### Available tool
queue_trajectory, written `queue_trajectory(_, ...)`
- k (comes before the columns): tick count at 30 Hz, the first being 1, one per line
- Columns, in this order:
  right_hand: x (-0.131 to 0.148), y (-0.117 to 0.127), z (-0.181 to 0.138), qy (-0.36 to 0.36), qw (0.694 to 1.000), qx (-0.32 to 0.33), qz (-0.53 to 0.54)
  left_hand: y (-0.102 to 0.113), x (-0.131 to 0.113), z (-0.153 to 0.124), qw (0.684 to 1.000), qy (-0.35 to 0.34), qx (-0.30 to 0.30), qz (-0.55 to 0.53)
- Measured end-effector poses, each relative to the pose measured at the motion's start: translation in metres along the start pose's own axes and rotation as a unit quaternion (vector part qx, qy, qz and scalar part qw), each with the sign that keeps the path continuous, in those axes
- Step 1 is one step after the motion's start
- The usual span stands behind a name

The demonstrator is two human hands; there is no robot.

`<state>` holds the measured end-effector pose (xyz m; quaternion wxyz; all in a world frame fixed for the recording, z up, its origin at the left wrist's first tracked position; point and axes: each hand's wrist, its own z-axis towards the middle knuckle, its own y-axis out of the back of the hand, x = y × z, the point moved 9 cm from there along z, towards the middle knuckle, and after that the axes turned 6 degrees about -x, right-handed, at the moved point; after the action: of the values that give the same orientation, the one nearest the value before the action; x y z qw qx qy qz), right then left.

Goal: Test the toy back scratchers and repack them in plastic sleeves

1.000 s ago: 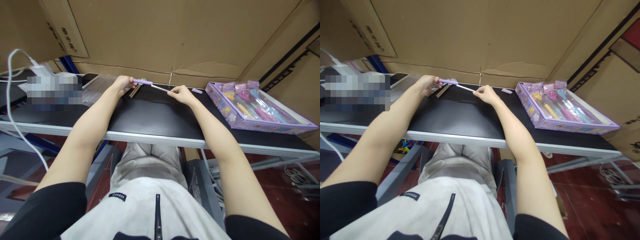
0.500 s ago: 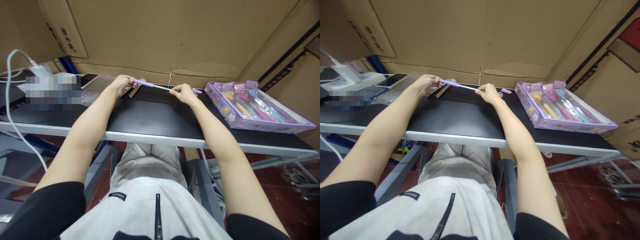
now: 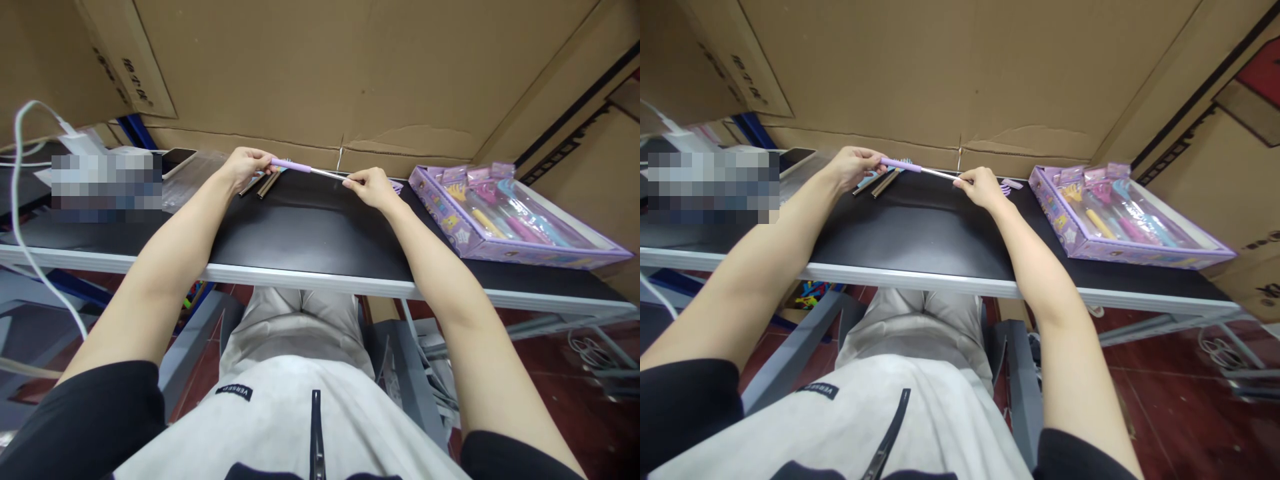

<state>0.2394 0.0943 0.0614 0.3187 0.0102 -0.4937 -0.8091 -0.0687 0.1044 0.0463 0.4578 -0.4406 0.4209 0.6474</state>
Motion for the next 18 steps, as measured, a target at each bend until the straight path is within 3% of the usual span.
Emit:
queue_trajectory(13, -0.005, 0.01, 0.002, -0.005, 0.998, -0.015, 0.059, -0.002, -0.01, 0.0, 0.999, -0.014, -0.002, -0.03)
queue_trajectory(18, -0.004, -0.002, 0.001, -0.022, 0.995, 0.025, 0.095, -0.011, -0.01, -0.004, 0.999, -0.013, 0.017, -0.035)
